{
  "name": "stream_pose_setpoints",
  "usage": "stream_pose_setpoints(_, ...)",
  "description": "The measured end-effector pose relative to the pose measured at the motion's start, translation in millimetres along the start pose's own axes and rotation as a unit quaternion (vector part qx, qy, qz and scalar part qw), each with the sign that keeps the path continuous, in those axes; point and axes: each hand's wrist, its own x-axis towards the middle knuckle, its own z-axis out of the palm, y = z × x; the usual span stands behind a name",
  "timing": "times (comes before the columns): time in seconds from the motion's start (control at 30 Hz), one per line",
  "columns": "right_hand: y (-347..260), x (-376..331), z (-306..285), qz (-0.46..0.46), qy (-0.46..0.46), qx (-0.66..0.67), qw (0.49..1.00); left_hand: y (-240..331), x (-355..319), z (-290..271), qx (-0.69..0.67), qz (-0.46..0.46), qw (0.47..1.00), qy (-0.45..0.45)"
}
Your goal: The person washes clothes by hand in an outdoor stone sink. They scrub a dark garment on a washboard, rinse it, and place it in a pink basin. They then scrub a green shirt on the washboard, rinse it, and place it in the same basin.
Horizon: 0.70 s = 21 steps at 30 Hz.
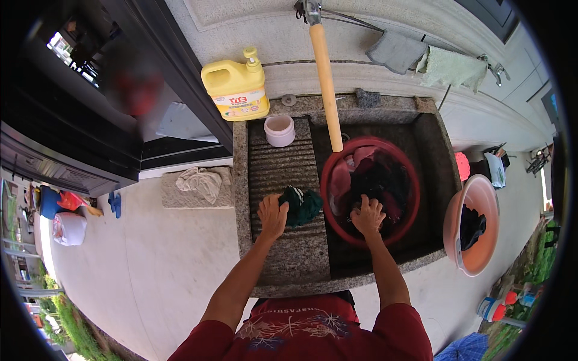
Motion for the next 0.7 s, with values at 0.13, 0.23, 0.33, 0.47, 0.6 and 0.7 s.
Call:
stream_pose_setpoints(0.13,-96.2,-27.3,-29.3,-0.323,-0.002,0.239,0.916,-14.5,-16.1,-19.5,-0.006,0.057,0.998,-0.027)
stream_pose_setpoints(0.23,-113.8,-26.8,7.7,-0.315,0.016,0.221,0.923,-0.9,-16.3,-21.8,0.036,0.02,0.997,-0.062)
stream_pose_setpoints(0.33,-103.4,-8.2,10.4,-0.183,-0.067,0.389,0.901,1.5,-15.9,-29.2,-0.034,-0.018,0.999,0.0)
stream_pose_setpoints(0.47,-39.3,34.6,-59.1,0.015,0.058,0.614,0.787,17.3,-7.0,-56.1,-0.087,-0.095,0.987,-0.098)
stream_pose_setpoints(0.6,32.9,77.2,-130.2,0.09,0.144,0.681,0.713,71.5,10.5,-45.2,-0.355,-0.135,0.92,-0.095)
stream_pose_setpoints(0.7,54.4,97.2,-149.2,0.081,0.153,0.674,0.718,102.9,29.5,-11.6,-0.539,-0.12,0.829,-0.091)
